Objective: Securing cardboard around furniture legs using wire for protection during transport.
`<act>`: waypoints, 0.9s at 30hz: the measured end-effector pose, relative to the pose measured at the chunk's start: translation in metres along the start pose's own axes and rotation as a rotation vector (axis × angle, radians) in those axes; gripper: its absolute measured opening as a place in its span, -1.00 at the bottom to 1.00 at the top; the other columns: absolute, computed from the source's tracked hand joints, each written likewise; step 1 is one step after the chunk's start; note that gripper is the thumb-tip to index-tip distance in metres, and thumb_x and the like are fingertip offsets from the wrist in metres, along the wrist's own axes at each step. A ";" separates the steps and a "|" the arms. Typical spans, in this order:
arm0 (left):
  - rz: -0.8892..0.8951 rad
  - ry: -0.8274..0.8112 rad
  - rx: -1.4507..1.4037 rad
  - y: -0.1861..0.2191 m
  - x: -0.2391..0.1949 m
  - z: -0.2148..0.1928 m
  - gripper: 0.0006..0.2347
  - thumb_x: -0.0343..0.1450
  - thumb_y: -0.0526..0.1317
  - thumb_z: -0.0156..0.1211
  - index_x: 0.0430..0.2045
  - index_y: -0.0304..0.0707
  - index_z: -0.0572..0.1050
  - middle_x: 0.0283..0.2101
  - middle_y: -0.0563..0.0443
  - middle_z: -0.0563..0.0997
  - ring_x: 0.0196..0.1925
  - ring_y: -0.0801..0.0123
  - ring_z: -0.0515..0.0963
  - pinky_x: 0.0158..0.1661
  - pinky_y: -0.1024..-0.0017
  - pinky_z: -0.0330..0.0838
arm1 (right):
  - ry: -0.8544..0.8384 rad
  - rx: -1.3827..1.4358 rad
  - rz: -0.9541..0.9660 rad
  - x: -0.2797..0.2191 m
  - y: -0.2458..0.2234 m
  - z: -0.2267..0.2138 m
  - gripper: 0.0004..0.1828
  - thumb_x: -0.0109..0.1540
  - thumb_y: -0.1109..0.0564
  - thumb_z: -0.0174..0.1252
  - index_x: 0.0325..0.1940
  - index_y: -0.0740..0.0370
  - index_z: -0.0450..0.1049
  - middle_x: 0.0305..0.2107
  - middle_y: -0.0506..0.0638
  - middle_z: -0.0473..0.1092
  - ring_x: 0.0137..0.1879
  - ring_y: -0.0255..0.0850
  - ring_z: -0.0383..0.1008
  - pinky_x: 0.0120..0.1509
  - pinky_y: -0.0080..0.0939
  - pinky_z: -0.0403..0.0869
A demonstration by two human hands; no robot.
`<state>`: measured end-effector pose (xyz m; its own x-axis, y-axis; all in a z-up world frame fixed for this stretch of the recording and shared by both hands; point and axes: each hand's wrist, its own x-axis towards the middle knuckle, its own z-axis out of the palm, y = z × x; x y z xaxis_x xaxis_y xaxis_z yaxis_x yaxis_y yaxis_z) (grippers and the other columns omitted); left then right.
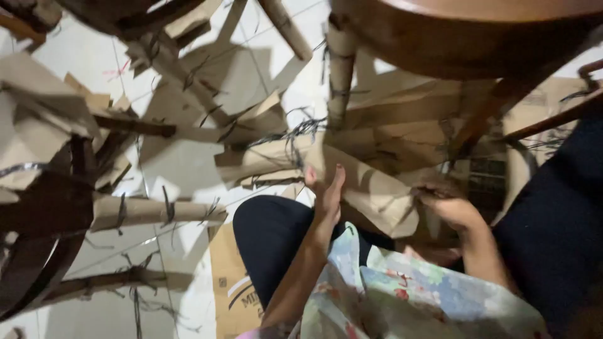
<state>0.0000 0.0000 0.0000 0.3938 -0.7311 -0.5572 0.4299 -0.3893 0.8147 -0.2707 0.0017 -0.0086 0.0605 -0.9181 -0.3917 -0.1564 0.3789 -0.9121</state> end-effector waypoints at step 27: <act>0.899 -0.630 0.488 -0.015 -0.053 0.205 -0.93 0.49 -0.43 0.11 -0.24 -0.37 0.53 -0.32 -0.31 0.61 -0.22 -0.25 0.66 -0.22 0.04 0.60 | 0.326 -0.544 -0.056 0.041 -0.057 -0.138 -0.39 0.15 0.24 0.29 0.29 0.41 0.42 0.07 0.44 0.47 0.16 0.18 0.52 0.32 0.01 0.47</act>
<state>-0.1942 -0.0703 0.0507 -0.1298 -0.9425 0.3078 -0.2016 0.3291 0.9225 -0.3959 -0.0731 0.0438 -0.2065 -0.9557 -0.2099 -0.6452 0.2943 -0.7051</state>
